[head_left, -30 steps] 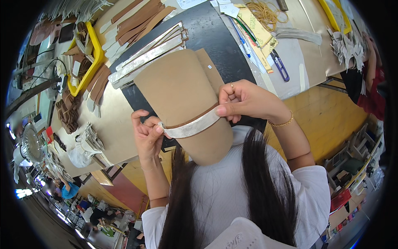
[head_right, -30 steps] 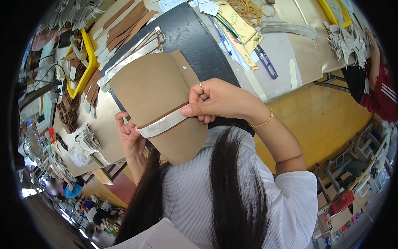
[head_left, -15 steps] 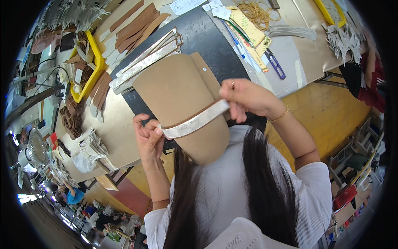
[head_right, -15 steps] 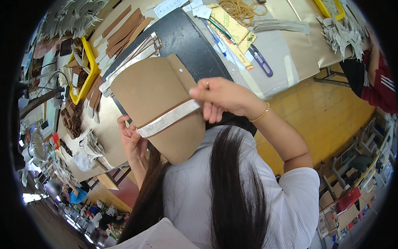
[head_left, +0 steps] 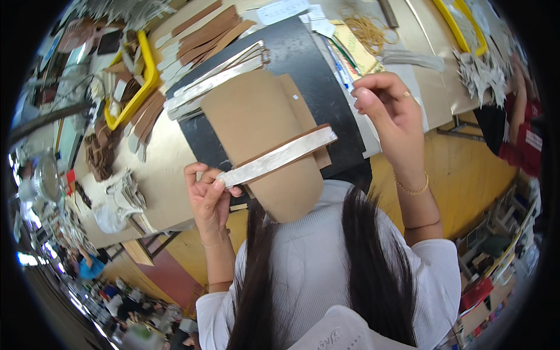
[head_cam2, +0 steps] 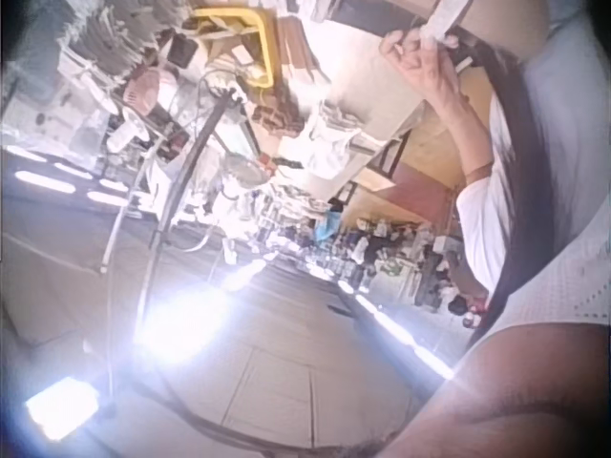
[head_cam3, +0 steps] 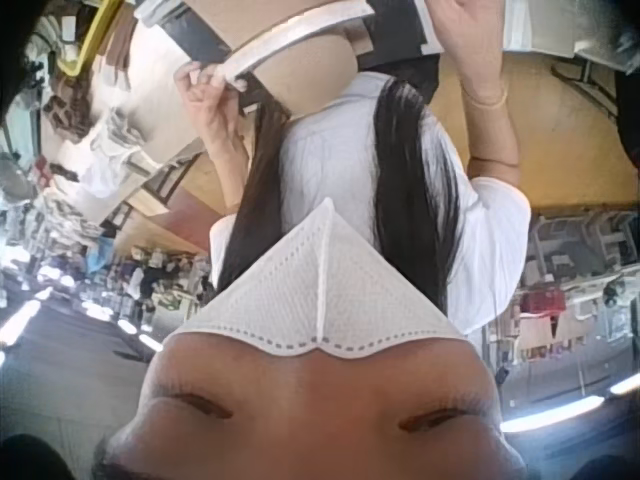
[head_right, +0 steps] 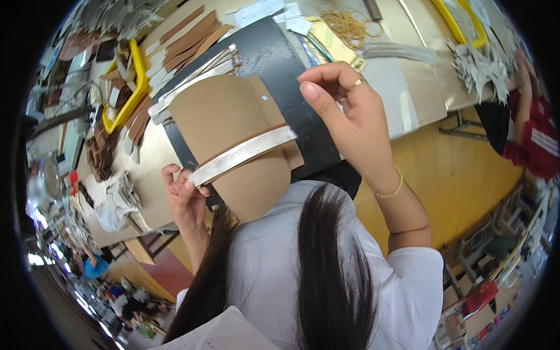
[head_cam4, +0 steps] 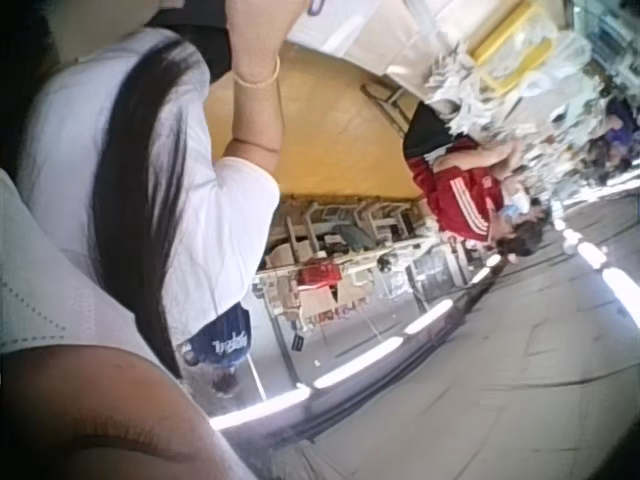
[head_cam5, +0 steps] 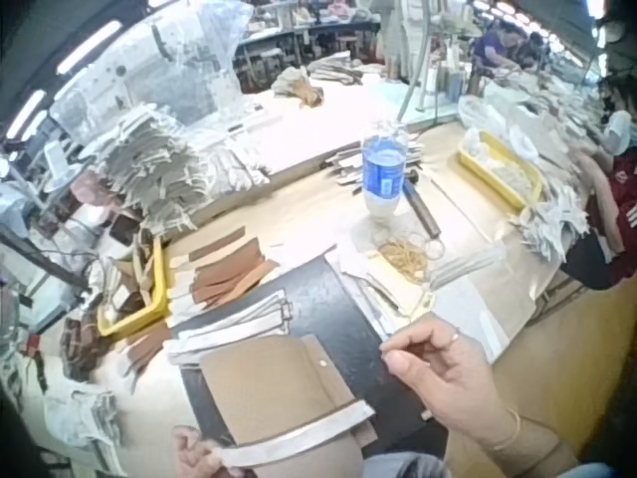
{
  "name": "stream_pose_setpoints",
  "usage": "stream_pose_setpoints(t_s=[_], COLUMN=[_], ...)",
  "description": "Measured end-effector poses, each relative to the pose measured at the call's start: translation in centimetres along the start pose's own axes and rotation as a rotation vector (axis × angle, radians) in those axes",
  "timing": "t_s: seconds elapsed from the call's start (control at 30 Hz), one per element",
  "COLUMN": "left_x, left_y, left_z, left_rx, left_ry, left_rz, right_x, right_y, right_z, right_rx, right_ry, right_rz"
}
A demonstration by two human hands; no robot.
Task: The person repeatedly wraps white and brown straps around a cardboard hat form, adjusting and securing each layer by hand. The person handles multiple strap pieces and the hat form throughout the clip.
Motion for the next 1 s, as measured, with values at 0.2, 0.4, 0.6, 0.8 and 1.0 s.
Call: stream_pose_setpoints(t_s=[0.2, 0.4, 0.6, 0.8, 1.0], left_x=[1.0, 0.0, -0.8, -0.9, -0.9], left_y=[0.4, 0.1, -0.9, -1.3, -1.4], left_z=[2.1, 1.3, 1.5, 1.1, 1.0], left_rx=[0.065, -0.019, -0.054, -0.083, -0.114], left_ry=[-0.033, -0.034, 0.014, 0.011, 0.006], left_rz=[0.087, 0.101, 0.036, -0.011, -0.011], right_x=[-4.6, -2.8, 0.5, 5.0, 7.4], right_y=[4.4, 5.8, 4.6, 5.2, 6.2], right_z=[10.2, 11.8, 8.0, 6.3, 5.8], right_rx=[-0.695, -0.866, -0.878, -0.635, -0.479], right_ry=[0.589, 0.729, 0.455, 0.108, 0.011], right_rz=[-0.752, -0.777, -0.748, -0.532, -0.115])
Point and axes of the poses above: each hand's wrist, its own y-axis away from the middle knuckle, its own z-axis out of the palm, x = y × z, the point moved 4 cm from there along -y, towards the middle knuckle, and after that the axes turned 1 degree about -y, right-handed, at the moved point
